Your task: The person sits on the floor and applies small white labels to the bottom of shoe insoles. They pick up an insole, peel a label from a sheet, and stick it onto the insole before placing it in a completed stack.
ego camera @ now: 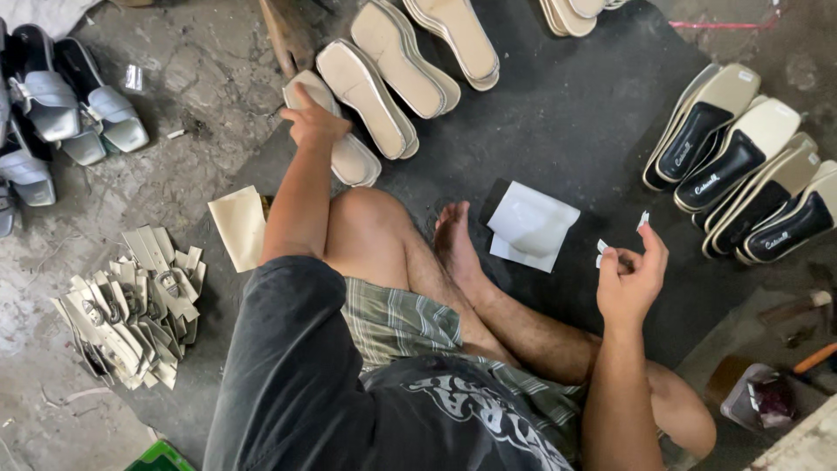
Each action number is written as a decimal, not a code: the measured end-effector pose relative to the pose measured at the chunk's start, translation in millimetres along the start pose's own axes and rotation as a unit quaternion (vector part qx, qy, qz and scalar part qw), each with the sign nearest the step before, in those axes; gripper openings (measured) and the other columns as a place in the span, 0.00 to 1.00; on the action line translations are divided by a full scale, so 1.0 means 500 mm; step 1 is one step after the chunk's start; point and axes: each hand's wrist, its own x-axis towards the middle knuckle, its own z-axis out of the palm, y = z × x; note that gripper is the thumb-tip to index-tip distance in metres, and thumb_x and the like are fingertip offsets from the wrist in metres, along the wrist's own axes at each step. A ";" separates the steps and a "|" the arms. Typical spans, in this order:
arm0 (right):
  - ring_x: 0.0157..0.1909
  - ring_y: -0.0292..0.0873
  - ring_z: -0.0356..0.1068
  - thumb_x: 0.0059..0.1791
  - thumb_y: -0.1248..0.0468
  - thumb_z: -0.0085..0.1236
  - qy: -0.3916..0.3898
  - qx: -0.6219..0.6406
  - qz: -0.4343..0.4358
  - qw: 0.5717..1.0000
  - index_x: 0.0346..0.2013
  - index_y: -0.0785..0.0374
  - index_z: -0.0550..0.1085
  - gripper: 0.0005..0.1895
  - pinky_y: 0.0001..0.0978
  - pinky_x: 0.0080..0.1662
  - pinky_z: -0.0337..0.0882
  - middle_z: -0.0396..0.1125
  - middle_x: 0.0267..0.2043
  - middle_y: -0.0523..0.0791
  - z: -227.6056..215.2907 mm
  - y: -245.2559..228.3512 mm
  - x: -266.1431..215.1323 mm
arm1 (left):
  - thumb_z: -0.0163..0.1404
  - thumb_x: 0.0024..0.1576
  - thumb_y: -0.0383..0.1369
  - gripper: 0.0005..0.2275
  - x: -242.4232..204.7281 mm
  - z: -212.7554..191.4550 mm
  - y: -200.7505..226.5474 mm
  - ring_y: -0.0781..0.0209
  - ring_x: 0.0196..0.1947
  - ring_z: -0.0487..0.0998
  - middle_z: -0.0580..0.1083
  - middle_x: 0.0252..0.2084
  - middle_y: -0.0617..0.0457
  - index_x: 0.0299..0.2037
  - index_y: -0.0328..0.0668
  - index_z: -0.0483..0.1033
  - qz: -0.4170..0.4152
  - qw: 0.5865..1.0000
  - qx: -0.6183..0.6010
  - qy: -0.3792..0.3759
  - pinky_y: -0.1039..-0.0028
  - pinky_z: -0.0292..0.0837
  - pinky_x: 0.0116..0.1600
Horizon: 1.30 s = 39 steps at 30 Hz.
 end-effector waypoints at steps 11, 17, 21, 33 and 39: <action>0.52 0.41 0.72 0.52 0.78 0.57 -0.003 0.030 0.035 0.999 0.70 0.68 0.62 0.31 0.24 0.42 0.72 0.57 0.69 0.52 0.010 -0.029 0.000 | 0.72 0.42 0.39 0.62 0.018 -0.033 -0.091 0.34 0.66 0.66 0.57 0.67 0.28 0.75 0.67 0.26 -0.053 0.988 -0.135 0.056 0.52 0.65 0.66; 0.64 0.47 0.68 0.47 0.73 0.64 -0.081 0.085 0.107 0.987 0.78 0.58 0.42 0.53 0.40 0.58 0.74 0.59 0.72 0.54 0.018 -0.102 -0.013 | 0.67 0.51 0.19 0.55 -0.179 -0.166 -0.027 0.45 0.79 0.51 0.44 0.81 0.42 0.78 0.45 0.30 0.495 0.768 -0.349 0.210 0.61 0.48 0.82; 0.67 0.49 0.65 0.47 0.61 0.67 -0.228 0.297 0.113 0.920 0.78 0.49 0.30 0.61 0.45 0.63 0.66 0.58 0.72 0.55 0.062 -0.137 -0.039 | 0.71 0.49 0.35 0.55 -0.465 -0.130 0.037 0.49 0.75 0.60 0.54 0.78 0.35 0.78 0.32 0.36 0.484 0.779 -0.385 -0.106 0.59 0.61 0.82; 0.63 0.49 0.65 0.47 0.42 0.68 -0.335 0.561 0.302 0.694 0.74 0.72 0.56 0.54 0.44 0.61 0.67 0.63 0.66 0.54 0.040 -0.069 -0.172 | 0.69 0.49 0.37 0.53 -0.712 -0.007 0.056 0.51 0.75 0.59 0.57 0.73 0.42 0.78 0.37 0.39 0.602 0.574 -0.444 -0.335 0.61 0.57 0.77; 0.74 0.46 0.53 0.47 0.45 0.66 -0.280 0.272 0.143 0.909 0.75 0.69 0.45 0.56 0.38 0.70 0.54 0.54 0.73 0.51 0.014 -0.161 -0.133 | 0.63 0.58 0.37 0.31 -0.694 -0.028 0.062 0.57 0.59 0.77 0.76 0.58 0.45 0.67 0.31 0.64 0.453 0.698 -0.446 -0.329 0.65 0.74 0.65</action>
